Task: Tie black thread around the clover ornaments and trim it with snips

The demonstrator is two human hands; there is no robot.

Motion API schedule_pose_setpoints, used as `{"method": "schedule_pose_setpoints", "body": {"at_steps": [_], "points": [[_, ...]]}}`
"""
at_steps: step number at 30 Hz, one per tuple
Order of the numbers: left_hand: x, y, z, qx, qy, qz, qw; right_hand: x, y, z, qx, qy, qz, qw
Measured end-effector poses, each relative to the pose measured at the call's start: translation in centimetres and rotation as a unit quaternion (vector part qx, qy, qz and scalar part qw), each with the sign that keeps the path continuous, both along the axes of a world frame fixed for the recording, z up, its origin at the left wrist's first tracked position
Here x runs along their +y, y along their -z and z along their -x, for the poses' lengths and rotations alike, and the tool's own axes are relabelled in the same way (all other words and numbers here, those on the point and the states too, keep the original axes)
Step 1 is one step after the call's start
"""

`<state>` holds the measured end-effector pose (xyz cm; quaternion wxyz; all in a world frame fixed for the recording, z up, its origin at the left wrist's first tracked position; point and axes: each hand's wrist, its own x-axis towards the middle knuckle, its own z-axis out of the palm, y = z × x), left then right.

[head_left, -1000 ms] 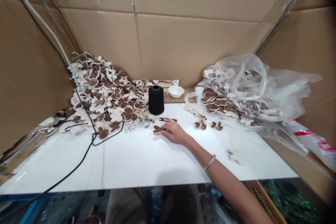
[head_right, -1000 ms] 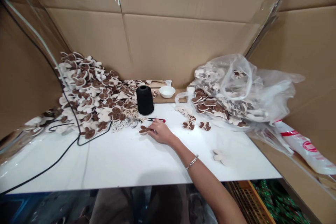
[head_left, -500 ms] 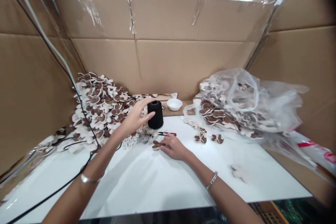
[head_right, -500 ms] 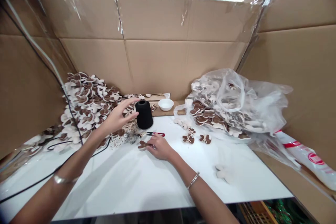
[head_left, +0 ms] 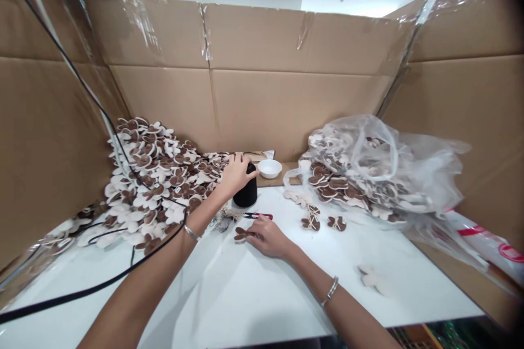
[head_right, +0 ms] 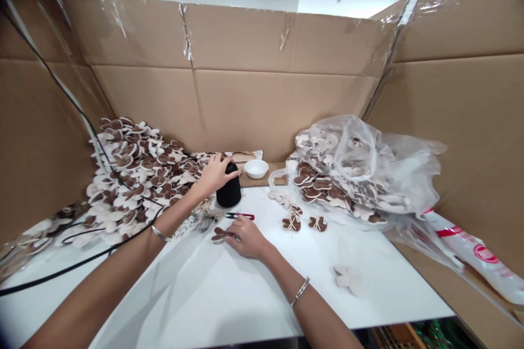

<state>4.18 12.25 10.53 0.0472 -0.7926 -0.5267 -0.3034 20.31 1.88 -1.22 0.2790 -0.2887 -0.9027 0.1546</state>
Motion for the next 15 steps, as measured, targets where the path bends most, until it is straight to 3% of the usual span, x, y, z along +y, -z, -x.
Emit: {"method": "schedule_pose_setpoints", "body": {"at_steps": [3, 5, 6, 8, 10, 15], "points": [[-0.9, 0.4, 0.9, -0.084, -0.004, -0.017, 0.996, 0.0, -0.2, 0.0, 0.003, -0.005, 0.006, 1.0], [-1.9, 0.9, 2.4, -0.133, -0.053, -0.022, 0.989, -0.1, -0.2, 0.1, -0.003, -0.009, 0.01, 1.0], [-2.5, 1.4, 3.2, -0.133, -0.086, -0.006, 0.987, -0.1, -0.3, 0.1, -0.006, -0.009, 0.011, 1.0], [-3.5, 2.9, 4.4, -0.107, -0.104, 0.104, 0.983, -0.3, -0.3, 0.2, -0.014, -0.01, 0.012, 1.0], [-3.9, 4.6, 4.8, -0.067, -0.077, 0.215, 0.971, -0.4, -0.3, 0.2, -0.021, -0.013, 0.016, 1.0], [-3.2, 7.4, 4.5, -0.078, 0.04, 0.151, 0.985, -0.4, -0.5, 0.2, -0.016, -0.015, 0.017, 1.0]]}}
